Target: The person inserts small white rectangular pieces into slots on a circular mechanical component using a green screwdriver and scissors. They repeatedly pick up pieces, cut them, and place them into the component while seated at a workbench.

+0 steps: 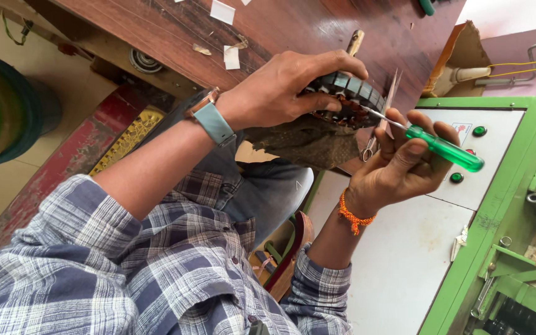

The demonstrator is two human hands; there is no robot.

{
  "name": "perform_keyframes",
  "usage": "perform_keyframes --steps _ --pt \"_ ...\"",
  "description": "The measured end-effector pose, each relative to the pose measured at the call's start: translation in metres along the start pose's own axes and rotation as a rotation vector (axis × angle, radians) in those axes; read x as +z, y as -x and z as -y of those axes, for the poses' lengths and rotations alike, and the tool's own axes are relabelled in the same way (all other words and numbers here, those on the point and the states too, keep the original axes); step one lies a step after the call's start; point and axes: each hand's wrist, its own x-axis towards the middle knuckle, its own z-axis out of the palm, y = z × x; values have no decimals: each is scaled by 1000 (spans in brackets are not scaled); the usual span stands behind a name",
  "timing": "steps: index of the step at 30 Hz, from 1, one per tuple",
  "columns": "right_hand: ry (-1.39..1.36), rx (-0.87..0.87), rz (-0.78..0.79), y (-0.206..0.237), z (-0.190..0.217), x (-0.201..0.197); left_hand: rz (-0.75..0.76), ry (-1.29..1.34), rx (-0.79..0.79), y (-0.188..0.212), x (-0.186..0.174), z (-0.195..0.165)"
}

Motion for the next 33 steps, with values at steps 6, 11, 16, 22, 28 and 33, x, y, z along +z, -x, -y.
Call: perform_keyframes --steps 6,11,16,22,28,33 --pt "56 33 21 -3 6 6 25 -61 -22 -8 -6 -11" --pt "234 49 82 -9 25 17 13 -235 -107 -16 1 -26" --pt "357 -4 6 13 32 48 -14 -266 -67 -16 3 -33" --pt "398 -45 -55 34 30 62 -36 -282 -46 -10 9 -29" --pt "411 -117 -3 21 24 58 -21 -256 -87 -7 4 -21" --pt "354 -188 -4 30 11 62 -57 -254 -14 -12 2 -16"
